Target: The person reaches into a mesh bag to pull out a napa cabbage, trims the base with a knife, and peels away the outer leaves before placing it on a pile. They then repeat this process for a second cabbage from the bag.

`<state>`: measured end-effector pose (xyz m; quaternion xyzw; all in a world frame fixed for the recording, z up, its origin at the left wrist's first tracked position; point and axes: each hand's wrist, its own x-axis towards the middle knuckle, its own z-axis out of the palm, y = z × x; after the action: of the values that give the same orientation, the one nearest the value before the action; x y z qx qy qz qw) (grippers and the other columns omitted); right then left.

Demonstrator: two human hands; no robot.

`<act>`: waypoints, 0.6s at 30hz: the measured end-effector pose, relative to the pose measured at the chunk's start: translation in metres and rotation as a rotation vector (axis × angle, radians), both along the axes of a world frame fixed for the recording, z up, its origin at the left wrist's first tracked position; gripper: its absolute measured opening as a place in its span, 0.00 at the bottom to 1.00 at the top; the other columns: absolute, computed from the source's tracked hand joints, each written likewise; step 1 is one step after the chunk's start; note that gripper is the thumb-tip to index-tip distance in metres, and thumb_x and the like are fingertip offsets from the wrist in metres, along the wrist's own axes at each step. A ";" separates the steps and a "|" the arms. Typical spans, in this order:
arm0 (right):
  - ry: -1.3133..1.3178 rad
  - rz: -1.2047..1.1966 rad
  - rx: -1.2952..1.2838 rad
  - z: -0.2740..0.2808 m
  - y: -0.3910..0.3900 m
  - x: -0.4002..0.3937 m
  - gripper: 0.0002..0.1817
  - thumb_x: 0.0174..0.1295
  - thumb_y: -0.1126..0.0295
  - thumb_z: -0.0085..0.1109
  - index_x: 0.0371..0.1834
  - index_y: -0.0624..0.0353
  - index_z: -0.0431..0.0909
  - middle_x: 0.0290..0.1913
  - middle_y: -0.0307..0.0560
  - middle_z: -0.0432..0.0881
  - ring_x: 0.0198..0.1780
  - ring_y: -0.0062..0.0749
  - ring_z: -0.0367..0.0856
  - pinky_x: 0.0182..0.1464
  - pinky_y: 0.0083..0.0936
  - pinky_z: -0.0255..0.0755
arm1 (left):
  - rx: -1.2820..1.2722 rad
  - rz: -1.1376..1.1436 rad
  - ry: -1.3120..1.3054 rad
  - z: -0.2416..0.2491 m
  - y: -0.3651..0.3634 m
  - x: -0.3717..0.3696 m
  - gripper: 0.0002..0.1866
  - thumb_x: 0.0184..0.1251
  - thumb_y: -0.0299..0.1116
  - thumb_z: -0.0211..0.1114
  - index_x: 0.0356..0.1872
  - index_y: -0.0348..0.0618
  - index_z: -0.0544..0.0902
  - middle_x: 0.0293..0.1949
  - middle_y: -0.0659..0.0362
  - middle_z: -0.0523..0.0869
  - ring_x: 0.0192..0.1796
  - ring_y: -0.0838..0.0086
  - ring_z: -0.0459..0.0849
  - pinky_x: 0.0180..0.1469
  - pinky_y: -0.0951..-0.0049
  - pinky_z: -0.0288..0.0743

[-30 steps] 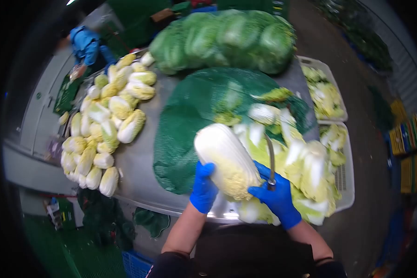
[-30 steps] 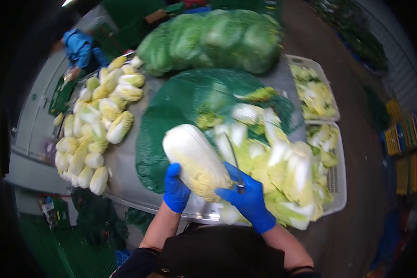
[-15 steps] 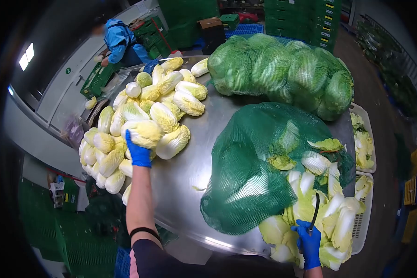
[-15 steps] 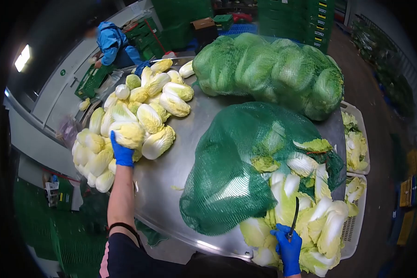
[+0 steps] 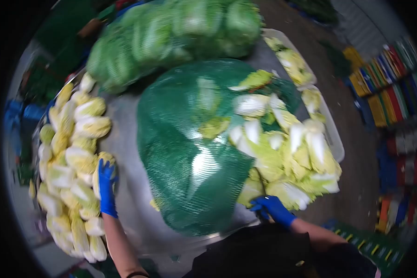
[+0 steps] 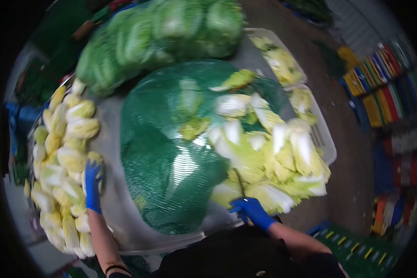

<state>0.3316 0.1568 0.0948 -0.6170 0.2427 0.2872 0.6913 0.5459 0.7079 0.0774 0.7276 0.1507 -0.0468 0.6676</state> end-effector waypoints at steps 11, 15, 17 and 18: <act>0.078 -0.142 -0.224 -0.048 -0.089 0.033 0.16 0.64 0.56 0.57 0.35 0.59 0.82 0.23 0.42 0.82 0.18 0.20 0.74 0.20 0.17 0.68 | -0.548 -0.220 0.250 -0.149 -0.339 -0.024 0.31 0.70 0.30 0.54 0.72 0.42 0.56 0.68 0.50 0.66 0.69 0.61 0.65 0.69 0.67 0.58; -0.132 0.021 -0.502 -0.056 -0.164 0.051 0.08 0.62 0.66 0.58 0.35 0.60 0.79 0.29 0.45 0.84 0.23 0.27 0.80 0.21 0.22 0.70 | -0.658 -0.385 0.349 -0.167 -0.479 -0.017 0.30 0.70 0.28 0.54 0.72 0.42 0.57 0.68 0.48 0.67 0.70 0.60 0.64 0.70 0.68 0.56; -0.474 0.105 -0.664 -0.094 -0.226 0.053 0.06 0.59 0.69 0.57 0.31 0.61 0.81 0.24 0.47 0.82 0.22 0.27 0.78 0.23 0.25 0.70 | -0.649 -0.434 0.307 -0.160 -0.527 -0.005 0.30 0.70 0.28 0.54 0.72 0.41 0.57 0.68 0.48 0.67 0.71 0.60 0.63 0.70 0.68 0.55; -0.490 0.113 -0.668 -0.102 -0.252 0.058 0.06 0.59 0.69 0.57 0.31 0.61 0.81 0.24 0.47 0.82 0.22 0.27 0.78 0.23 0.25 0.70 | -0.653 -0.427 0.290 -0.149 -0.546 -0.001 0.30 0.70 0.28 0.54 0.72 0.41 0.57 0.68 0.48 0.67 0.71 0.60 0.63 0.70 0.68 0.55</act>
<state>0.3891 -0.0954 -0.0075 -0.8698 0.1165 0.0749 0.4736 0.5448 0.1617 -0.0714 0.4785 0.0661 -0.3314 0.8104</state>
